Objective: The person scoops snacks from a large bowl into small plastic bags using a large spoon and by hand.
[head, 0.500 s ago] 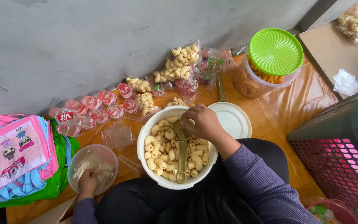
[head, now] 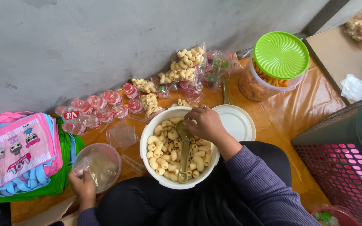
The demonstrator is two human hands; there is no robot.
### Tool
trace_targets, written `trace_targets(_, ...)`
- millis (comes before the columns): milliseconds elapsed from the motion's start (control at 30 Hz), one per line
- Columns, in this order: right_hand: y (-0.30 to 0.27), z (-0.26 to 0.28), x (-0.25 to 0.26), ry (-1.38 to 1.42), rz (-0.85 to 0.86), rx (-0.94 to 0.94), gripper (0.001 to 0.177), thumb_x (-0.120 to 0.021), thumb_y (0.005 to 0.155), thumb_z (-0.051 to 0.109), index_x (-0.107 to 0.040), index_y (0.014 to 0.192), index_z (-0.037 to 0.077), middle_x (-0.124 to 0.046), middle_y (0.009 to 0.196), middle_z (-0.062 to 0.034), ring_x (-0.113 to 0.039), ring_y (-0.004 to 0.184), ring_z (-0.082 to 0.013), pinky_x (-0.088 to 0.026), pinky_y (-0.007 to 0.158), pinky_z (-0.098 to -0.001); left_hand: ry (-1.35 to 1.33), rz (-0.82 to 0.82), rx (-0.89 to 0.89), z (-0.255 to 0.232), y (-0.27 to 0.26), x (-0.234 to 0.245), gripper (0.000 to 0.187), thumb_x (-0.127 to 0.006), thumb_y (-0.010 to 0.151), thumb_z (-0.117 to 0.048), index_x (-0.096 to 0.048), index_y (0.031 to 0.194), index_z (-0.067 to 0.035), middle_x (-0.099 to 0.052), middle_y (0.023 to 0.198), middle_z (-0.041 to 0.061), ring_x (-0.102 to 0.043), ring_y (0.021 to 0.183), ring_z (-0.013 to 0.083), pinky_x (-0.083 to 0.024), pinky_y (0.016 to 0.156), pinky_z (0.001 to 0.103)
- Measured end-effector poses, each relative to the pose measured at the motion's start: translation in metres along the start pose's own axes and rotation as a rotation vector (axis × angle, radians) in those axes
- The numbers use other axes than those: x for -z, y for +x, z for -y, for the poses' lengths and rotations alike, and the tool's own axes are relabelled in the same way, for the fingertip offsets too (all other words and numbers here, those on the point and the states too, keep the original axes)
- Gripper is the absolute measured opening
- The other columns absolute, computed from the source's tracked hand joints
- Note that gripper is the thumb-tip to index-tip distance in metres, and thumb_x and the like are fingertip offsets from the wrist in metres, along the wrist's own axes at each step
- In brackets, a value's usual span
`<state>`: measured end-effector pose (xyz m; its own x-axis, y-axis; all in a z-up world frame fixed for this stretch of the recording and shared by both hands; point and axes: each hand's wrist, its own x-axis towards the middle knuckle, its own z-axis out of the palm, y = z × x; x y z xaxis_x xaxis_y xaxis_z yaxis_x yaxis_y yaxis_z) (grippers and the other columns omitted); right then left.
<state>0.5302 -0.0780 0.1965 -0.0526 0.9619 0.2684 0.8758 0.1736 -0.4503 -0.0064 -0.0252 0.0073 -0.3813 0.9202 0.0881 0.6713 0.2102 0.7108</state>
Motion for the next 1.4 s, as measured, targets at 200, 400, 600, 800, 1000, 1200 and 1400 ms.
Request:
trace_targets(200, -0.002, 0.003, 0.002, 0.013, -0.036, 0.035, 0.019, -0.070, 0.092, 0.033, -0.077, 0.100, 0.018, -0.074, 0.094, -0.0012, -0.062, 0.084, -0.0268, -0.051, 0.059, -0.0421, -0.007, -0.005, -0.462, -0.061, -0.037, 0.039, 0.020, -0.063, 0.107, -0.017, -0.075, 0.121, -0.007, -0.057, 0.117, 0.017, -0.062, 0.105, 0.0333, -0.051, 0.096, 0.045)
trace_targets(400, -0.015, 0.047, 0.014, 0.315, 0.022, 0.250, 0.053, -0.078, 0.089, 0.030, -0.062, 0.135, 0.007, -0.067, 0.127, -0.0149, -0.065, 0.115, -0.0331, -0.056, 0.096, -0.0475, 0.109, 0.228, -0.644, -0.185, -0.101, 0.066, 0.023, -0.054, 0.102, -0.015, -0.075, 0.108, -0.007, -0.071, 0.124, 0.004, -0.064, 0.115, 0.0281, -0.048, 0.101, 0.042)
trace_targets(600, -0.042, 0.086, 0.007, 0.481, 0.207, 0.436, 0.065, -0.076, 0.088, 0.045, -0.057, 0.143, 0.017, -0.059, 0.143, -0.0168, -0.057, 0.133, -0.0383, -0.050, 0.106, -0.0527, 0.051, 0.431, -0.777, -0.255, -0.160, 0.063, 0.029, -0.058, 0.097, -0.009, -0.073, 0.121, -0.014, -0.079, 0.105, 0.002, -0.073, 0.089, 0.0201, -0.056, 0.075, 0.036)
trace_targets(800, -0.050, 0.093, 0.020, 0.891, 0.306, 0.381, 0.044, -0.081, 0.086, 0.026, -0.068, 0.126, 0.011, -0.064, 0.135, -0.0141, -0.063, 0.127, -0.0329, -0.051, 0.111, -0.0472, -0.124, 0.762, -0.595, -0.309, -0.186, 0.070, 0.033, -0.053, 0.099, -0.028, -0.076, 0.118, -0.012, -0.080, 0.109, 0.004, -0.073, 0.105, 0.0207, -0.056, 0.089, 0.035)
trace_targets(1000, -0.050, 0.082, 0.039, 0.903, 0.322, 0.359, 0.026, -0.085, 0.081, 0.023, -0.073, 0.100, 0.009, -0.076, 0.094, -0.0053, -0.073, 0.087, -0.0199, -0.059, 0.080, -0.0319, -0.315, 0.760, -0.424, -0.338, -0.205, 0.069, 0.025, -0.063, 0.093, -0.017, -0.082, 0.109, -0.015, -0.084, 0.108, -0.001, -0.078, 0.102, 0.0126, -0.058, 0.086, 0.026)
trace_targets(1200, -0.054, 0.060, 0.031, 0.967, 0.378, 0.078, 0.030, -0.086, 0.081, 0.016, -0.074, 0.106, 0.006, -0.079, 0.087, -0.0042, -0.075, 0.079, -0.0120, -0.061, 0.071, -0.0223, -0.334, 0.738, -0.185, -0.352, -0.217, 0.067, 0.026, -0.072, 0.087, -0.017, -0.082, 0.111, -0.015, -0.085, 0.108, -0.001, -0.079, 0.105, 0.0109, -0.060, 0.093, 0.027)
trace_targets(1400, -0.054, 0.068, 0.037, 1.024, 0.343, -0.037, 0.021, -0.087, 0.082, 0.010, -0.077, 0.098, 0.001, -0.075, 0.073, -0.0102, -0.070, 0.070, -0.0132, -0.058, 0.069, -0.0283, -0.313, 0.471, -0.314, -0.307, -0.217, 0.019, 0.014, -0.085, 0.081, -0.025, -0.078, 0.080, -0.014, -0.064, 0.052, 0.002, -0.057, 0.053, 0.0126, -0.050, 0.056, 0.027)
